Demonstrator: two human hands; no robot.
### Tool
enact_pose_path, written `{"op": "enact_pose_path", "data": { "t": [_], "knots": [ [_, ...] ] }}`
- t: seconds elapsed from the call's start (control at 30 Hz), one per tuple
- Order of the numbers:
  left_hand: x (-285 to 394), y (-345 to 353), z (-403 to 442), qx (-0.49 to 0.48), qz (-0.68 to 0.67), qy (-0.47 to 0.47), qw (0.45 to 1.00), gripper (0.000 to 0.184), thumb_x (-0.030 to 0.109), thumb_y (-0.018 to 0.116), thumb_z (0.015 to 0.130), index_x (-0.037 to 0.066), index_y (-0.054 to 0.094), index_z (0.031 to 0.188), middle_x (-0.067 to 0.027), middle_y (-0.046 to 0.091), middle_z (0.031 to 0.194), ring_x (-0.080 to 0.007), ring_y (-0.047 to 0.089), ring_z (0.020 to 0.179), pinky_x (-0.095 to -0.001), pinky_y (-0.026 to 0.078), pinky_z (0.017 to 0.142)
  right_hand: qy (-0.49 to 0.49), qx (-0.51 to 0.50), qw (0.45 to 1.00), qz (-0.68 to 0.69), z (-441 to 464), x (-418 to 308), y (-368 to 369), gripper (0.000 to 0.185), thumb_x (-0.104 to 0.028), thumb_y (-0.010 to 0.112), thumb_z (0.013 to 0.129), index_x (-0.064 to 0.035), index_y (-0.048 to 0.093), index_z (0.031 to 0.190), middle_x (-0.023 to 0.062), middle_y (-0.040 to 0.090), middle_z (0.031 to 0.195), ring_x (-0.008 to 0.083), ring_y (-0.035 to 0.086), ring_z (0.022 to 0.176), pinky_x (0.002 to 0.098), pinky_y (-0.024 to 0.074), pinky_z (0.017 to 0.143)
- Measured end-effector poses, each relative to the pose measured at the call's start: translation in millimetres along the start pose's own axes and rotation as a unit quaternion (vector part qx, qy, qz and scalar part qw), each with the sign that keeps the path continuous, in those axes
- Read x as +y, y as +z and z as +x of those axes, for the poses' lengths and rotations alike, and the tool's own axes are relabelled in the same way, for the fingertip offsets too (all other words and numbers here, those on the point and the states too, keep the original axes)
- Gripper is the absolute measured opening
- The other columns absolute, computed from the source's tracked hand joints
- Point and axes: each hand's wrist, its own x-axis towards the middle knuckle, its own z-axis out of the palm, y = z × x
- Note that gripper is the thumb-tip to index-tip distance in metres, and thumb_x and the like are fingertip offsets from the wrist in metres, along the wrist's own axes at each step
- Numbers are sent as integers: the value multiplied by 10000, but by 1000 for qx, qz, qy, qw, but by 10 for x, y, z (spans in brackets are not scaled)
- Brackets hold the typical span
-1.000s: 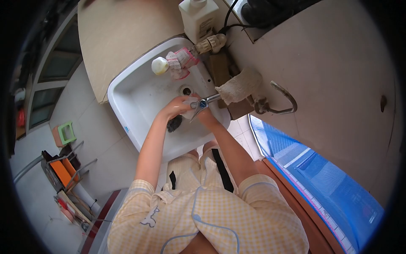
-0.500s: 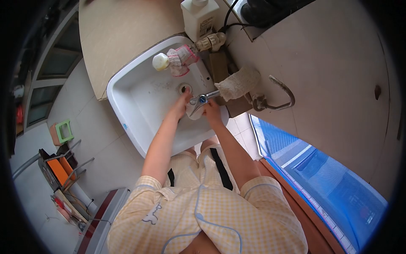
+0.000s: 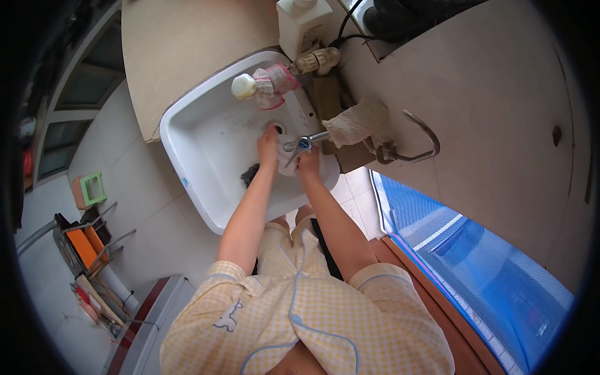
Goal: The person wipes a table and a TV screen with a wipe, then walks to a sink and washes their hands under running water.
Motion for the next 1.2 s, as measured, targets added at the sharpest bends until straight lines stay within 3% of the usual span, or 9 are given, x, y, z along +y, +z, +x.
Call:
{"op": "enact_pose_path", "data": {
  "t": [0.1, 0.37, 0.43, 0.8, 0.93, 1.0, 1.03, 1.1, 1.2],
  "knots": [
    [-123, 70, -102, -103, -46, 195, 974, 245, 264, 562, 772, 19, 572, 776, -149, 560, 771, -293, 528, 712, -343, 393, 613, 110, -350, 864, 346, -114, -153, -56, 375, -415, 470, 813, -116, 504, 1037, 25, 586, 883, 165, 568, 790, 356, 461, 634],
    [259, -157, -383, 91, 263, 467, 840, 260, 191, 607, 682, 33, 571, 886, -162, 558, 925, -326, 527, 861, -359, 412, 728, 192, -298, 882, 310, -57, -291, 96, 477, -522, 364, 839, -122, 484, 1068, 40, 547, 1027, 172, 513, 966, 332, 409, 836],
    [-28, -119, -222, -113, 169, 295, 934, 213, 183, 562, 723, 73, 581, 905, -150, 566, 901, -329, 537, 833, -359, 427, 699, 205, -296, 871, 334, 10, -229, 130, 474, -522, 376, 835, -120, 488, 1060, 43, 548, 1022, 179, 514, 961, 331, 411, 825],
    [-155, 78, -76, -172, -100, -19, 980, 224, 251, 475, 826, 60, 544, 920, -79, 573, 933, -196, 539, 904, -275, 388, 764, 101, -138, 935, 311, 339, 151, 421, 311, -358, 429, 853, -89, 493, 996, 61, 554, 967, 196, 523, 918, 319, 416, 775],
    [-119, 168, -115, -197, -323, -124, 917, 257, 296, 440, 855, 86, 535, 967, -43, 572, 962, -161, 539, 902, -258, 402, 774, -140, -44, 987, -63, 445, 224, 291, 271, -313, 444, 851, -80, 495, 978, 66, 555, 951, 203, 524, 909, 313, 415, 767],
    [-167, 147, -111, -209, -365, -143, 896, 299, 330, 438, 858, 78, 523, 994, -49, 562, 995, -165, 527, 916, -273, 405, 773, -409, -64, 851, -324, 254, 60, 102, 231, -248, 467, 839, -58, 494, 966, 78, 558, 934, 212, 530, 893, 298, 414, 758],
    [-216, 124, -106, -218, -404, -163, 873, 344, 365, 435, 862, 70, 512, 1022, -55, 552, 1028, -169, 515, 930, -287, 407, 771, -409, -62, 850, -325, -14, -246, 81, 231, -248, 467, 839, -58, 494, 966, 78, 558, 934, 212, 530, 893, 298, 414, 758],
    [-269, 54, -57, -193, -441, -207, 851, 396, 420, 423, 851, 88, 501, 1054, -56, 555, 1039, -174, 526, 926, -301, 408, 784, 40, -154, 986, -47, -461, -799, 29, 395, -212, 491, 831, -49, 390, 1177, 52, 536, 970, 175, 530, 824, 269, 432, 697],
    [-363, 60, -31, -186, -490, -241, 817, 467, 491, 401, 838, 107, 493, 1087, -56, 558, 1051, -194, 532, 938, -336, 405, 803, -109, -156, 960, -204, -215, -496, -210, 340, -147, 494, 797, -15, 457, 1108, 78, 563, 953, 161, 545, 806, 259, 440, 669]
  ]
}}
